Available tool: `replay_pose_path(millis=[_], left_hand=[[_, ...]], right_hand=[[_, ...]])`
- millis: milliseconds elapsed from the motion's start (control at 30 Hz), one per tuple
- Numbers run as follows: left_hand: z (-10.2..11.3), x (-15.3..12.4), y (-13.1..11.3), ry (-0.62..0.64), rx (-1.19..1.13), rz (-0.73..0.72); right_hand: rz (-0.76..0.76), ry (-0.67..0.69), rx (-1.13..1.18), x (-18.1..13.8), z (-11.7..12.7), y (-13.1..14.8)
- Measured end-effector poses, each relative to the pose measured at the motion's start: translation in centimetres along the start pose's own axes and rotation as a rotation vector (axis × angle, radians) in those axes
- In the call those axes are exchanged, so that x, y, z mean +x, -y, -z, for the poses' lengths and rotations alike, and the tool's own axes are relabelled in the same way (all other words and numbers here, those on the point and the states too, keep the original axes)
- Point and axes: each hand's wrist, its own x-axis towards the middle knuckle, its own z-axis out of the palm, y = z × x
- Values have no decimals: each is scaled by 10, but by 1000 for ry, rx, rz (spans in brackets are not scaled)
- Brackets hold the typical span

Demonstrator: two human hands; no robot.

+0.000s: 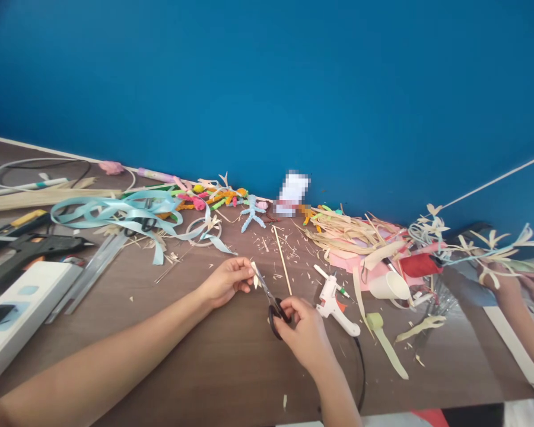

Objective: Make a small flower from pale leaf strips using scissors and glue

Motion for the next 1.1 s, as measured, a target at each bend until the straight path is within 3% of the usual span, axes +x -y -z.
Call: replay_pose_path(millis=[433, 1100], left_hand=[[1, 0, 1, 23, 2, 8], [4, 0, 3, 64, 25, -1]], right_hand=[[12, 21, -9, -1, 6, 8], [-2, 60, 98, -2, 3, -1]])
